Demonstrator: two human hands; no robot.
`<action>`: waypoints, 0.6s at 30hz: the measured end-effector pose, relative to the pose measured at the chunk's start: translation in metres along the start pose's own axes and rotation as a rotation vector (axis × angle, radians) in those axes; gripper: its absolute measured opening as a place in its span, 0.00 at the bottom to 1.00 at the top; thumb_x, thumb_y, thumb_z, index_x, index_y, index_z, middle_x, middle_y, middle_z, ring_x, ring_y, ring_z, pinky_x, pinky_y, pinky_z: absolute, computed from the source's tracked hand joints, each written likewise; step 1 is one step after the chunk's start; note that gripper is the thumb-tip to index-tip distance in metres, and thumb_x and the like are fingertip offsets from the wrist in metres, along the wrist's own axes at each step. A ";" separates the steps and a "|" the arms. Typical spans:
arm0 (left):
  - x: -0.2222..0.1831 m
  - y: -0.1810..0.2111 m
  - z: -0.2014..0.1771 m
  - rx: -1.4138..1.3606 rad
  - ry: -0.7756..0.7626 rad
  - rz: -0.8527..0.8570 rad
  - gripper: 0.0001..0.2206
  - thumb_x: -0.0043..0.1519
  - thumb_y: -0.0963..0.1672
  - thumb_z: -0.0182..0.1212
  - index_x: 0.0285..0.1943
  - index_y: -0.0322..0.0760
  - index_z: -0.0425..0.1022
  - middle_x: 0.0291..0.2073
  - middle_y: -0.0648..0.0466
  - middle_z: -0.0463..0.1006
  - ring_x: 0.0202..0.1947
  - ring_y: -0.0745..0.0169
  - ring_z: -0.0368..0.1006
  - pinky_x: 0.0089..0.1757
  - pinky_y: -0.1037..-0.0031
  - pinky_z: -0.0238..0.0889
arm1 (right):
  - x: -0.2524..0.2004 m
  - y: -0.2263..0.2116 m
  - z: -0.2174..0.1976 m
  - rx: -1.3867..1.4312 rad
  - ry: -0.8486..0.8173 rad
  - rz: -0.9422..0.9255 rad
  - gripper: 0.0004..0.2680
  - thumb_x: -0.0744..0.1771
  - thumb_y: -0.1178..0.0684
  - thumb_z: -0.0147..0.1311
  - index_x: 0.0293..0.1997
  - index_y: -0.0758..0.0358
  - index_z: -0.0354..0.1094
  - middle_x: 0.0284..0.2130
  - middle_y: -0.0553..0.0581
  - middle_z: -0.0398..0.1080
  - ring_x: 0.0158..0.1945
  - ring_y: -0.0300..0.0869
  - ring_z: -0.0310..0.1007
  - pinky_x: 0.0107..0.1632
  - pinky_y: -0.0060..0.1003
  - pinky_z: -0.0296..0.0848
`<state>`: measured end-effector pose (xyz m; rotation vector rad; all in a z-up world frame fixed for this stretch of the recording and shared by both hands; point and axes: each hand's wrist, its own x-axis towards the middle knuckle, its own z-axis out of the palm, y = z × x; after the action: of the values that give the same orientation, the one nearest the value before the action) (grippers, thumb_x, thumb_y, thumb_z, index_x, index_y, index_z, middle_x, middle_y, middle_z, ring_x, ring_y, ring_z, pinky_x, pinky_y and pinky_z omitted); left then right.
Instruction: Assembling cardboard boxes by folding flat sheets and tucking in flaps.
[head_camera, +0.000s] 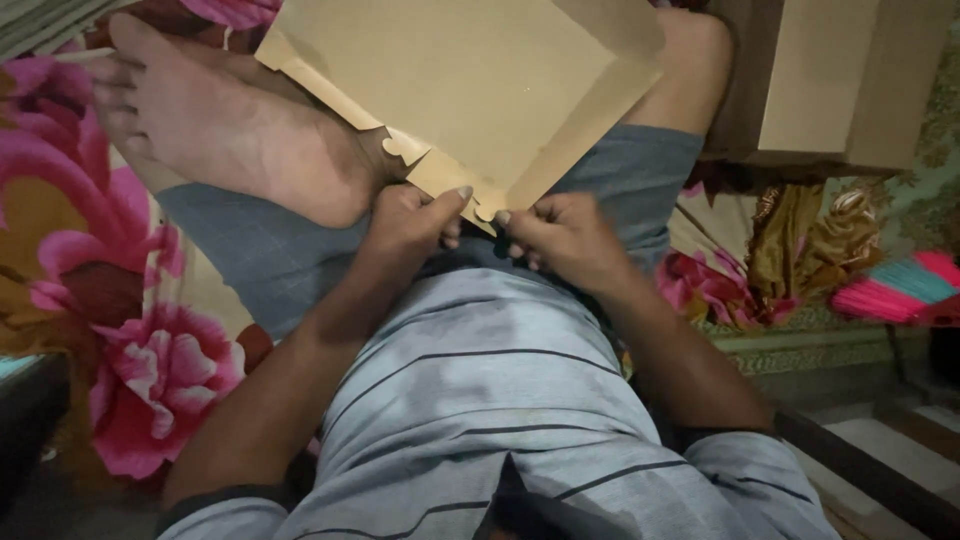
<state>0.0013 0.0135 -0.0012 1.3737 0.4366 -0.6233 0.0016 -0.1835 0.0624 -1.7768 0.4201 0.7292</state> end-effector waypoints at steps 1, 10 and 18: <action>-0.001 0.001 0.000 -0.015 0.009 0.008 0.14 0.56 0.46 0.64 0.18 0.34 0.75 0.13 0.50 0.72 0.17 0.66 0.70 0.22 0.77 0.59 | 0.001 0.001 0.002 -0.005 0.003 0.002 0.09 0.66 0.55 0.60 0.30 0.72 0.74 0.19 0.63 0.74 0.17 0.37 0.70 0.18 0.29 0.69; 0.005 -0.004 -0.002 -0.073 -0.019 -0.025 0.15 0.57 0.46 0.64 0.18 0.32 0.75 0.14 0.47 0.73 0.16 0.65 0.71 0.20 0.79 0.60 | 0.013 0.004 0.009 -0.122 0.031 -0.038 0.09 0.65 0.52 0.62 0.33 0.72 0.76 0.20 0.62 0.75 0.18 0.41 0.73 0.21 0.35 0.72; 0.004 -0.004 -0.008 -0.074 -0.072 -0.024 0.15 0.57 0.46 0.66 0.20 0.32 0.75 0.15 0.47 0.73 0.18 0.62 0.74 0.21 0.79 0.63 | 0.017 0.006 0.009 -0.014 0.000 -0.057 0.09 0.65 0.55 0.63 0.38 0.76 0.75 0.21 0.63 0.74 0.22 0.43 0.75 0.23 0.36 0.75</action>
<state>0.0022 0.0201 -0.0075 1.2732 0.4145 -0.6679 0.0082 -0.1759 0.0455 -1.7945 0.3630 0.6936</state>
